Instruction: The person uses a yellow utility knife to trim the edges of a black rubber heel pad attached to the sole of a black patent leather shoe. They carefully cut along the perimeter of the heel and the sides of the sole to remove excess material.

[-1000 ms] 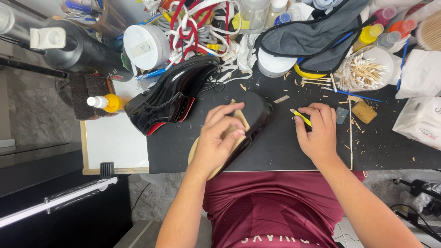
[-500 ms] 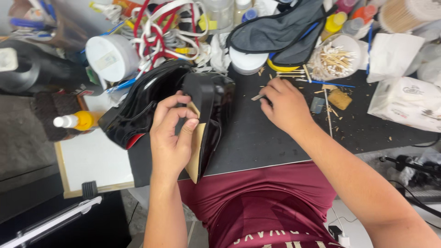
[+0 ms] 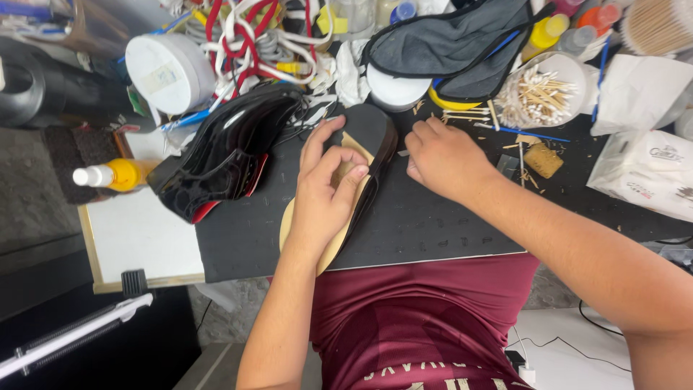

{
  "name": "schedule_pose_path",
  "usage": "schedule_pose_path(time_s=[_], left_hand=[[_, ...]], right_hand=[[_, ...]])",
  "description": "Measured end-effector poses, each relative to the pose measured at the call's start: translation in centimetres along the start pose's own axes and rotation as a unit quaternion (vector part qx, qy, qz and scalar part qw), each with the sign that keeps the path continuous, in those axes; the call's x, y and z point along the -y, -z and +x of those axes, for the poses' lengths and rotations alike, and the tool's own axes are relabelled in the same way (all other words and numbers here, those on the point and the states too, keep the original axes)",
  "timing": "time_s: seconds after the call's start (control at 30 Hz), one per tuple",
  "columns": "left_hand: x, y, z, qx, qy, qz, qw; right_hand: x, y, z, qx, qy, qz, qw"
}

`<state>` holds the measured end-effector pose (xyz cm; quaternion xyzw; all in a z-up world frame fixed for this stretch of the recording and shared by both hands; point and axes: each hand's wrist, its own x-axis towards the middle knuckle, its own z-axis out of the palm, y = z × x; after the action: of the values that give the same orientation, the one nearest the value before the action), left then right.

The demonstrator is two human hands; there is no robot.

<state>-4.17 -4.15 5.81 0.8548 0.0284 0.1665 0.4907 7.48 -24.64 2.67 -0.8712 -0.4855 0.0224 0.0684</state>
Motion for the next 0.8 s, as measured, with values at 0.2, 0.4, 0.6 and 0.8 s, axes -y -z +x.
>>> schedule_pose_path(time_s=[0.2, 0.4, 0.6, 0.8], left_hand=[[0.3, 0.7, 0.3, 0.032, 0.078, -0.09, 0.992], [0.3, 0.2, -0.6, 0.034, 0.066, -0.086, 0.994], [1.3, 0.5, 0.0, 0.035, 0.094, -0.108, 0.989], [1.8, 0.7, 0.6, 0.044, 0.13, -0.149, 0.979]], right_hand=[[-1.3, 1.1, 0.5, 0.005, -0.038, 0.127, 0.991], [-1.6, 1.1, 1.0, 0.046, 0.029, 0.06, 0.997], [-1.6, 1.1, 1.9, 0.059, 0.034, 0.025, 0.997], [-1.6, 1.0, 1.8, 0.042, 0.024, 0.04, 0.998]])
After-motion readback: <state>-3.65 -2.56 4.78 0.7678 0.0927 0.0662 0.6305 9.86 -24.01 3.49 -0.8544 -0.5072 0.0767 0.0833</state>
